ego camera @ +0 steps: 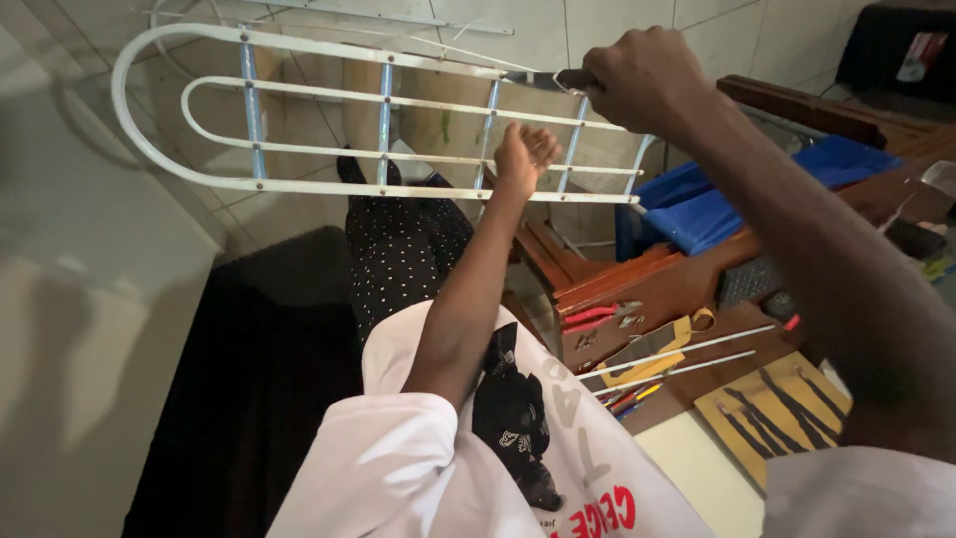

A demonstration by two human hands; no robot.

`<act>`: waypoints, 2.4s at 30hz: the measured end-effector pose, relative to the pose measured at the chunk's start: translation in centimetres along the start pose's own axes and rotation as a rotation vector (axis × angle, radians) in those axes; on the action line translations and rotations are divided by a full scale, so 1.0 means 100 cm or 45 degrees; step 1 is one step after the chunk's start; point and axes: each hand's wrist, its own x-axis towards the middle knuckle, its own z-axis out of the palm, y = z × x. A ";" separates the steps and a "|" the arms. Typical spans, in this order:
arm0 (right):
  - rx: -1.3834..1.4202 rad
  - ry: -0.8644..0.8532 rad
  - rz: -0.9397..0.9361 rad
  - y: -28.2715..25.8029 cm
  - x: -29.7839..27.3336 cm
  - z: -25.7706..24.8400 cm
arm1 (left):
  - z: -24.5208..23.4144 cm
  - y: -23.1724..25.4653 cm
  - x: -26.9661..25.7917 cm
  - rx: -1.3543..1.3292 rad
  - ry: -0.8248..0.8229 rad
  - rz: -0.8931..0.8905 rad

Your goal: The person assembles a white metal shoe rack by inserting horizontal bars into vertical supports and securing them with a knife. The person repeatedly scrapes and adjusts the joints to ensure the bars are firmly seated.

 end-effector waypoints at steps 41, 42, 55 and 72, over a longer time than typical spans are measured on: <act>4.279 1.018 0.742 -0.206 -0.014 0.422 | 0.027 -0.041 -0.319 3.526 0.164 0.545; 4.358 0.994 0.749 -0.208 -0.006 0.427 | 0.031 -0.048 -0.320 3.603 0.223 0.510; 4.556 1.086 0.695 -0.217 0.038 0.458 | 0.029 -0.058 -0.296 3.935 0.246 0.636; 4.666 1.331 0.610 -0.213 0.053 0.465 | 0.043 -0.087 -0.285 4.226 0.183 0.816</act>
